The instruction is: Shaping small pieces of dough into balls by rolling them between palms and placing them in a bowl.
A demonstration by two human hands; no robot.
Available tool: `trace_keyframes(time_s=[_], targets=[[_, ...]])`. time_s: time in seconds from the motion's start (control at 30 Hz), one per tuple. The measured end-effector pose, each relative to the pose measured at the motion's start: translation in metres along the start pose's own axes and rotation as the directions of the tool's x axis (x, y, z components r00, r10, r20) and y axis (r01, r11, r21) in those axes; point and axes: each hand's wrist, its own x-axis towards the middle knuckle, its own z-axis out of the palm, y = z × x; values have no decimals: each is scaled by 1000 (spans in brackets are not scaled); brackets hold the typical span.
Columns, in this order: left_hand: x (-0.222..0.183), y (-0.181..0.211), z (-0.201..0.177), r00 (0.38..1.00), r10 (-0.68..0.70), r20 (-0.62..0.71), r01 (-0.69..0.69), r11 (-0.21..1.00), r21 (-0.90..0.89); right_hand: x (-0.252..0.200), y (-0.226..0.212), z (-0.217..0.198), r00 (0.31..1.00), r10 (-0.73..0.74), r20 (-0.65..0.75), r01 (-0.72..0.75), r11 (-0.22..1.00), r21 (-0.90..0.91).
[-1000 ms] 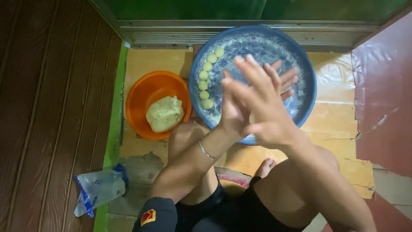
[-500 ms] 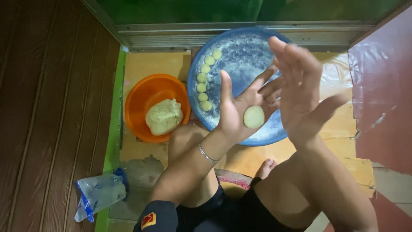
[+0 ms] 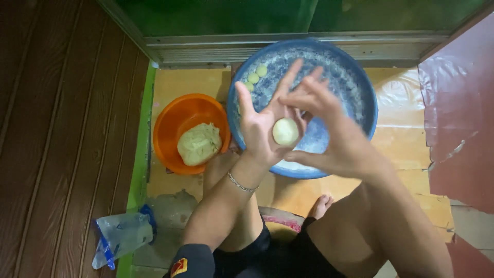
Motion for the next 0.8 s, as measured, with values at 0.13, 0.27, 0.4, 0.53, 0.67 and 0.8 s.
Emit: trace_keyframes(time_s=[0.13,0.27,0.4,0.53,0.67,0.8], targets=[[2,2,-19,981,181,69,-184,982,46,-1,-9,22,989,131,-67,-136,987,-84],[12,-3,-48,885,447,131,-465,823,326,5,-3,30,954,278,-114,-283,959,-32],[15,0,-42,749,651,125,-599,584,548,12,25,40,947,299,-121,-266,936,231],[8,20,-45,672,723,157,-681,521,515,27,65,13,876,457,-156,-322,793,518],[-16,32,-37,786,544,294,-617,667,417,55,120,-20,891,420,-174,-365,888,280],[-24,7,-32,909,377,177,-382,586,714,63,206,-2,912,374,-167,-369,927,64]])
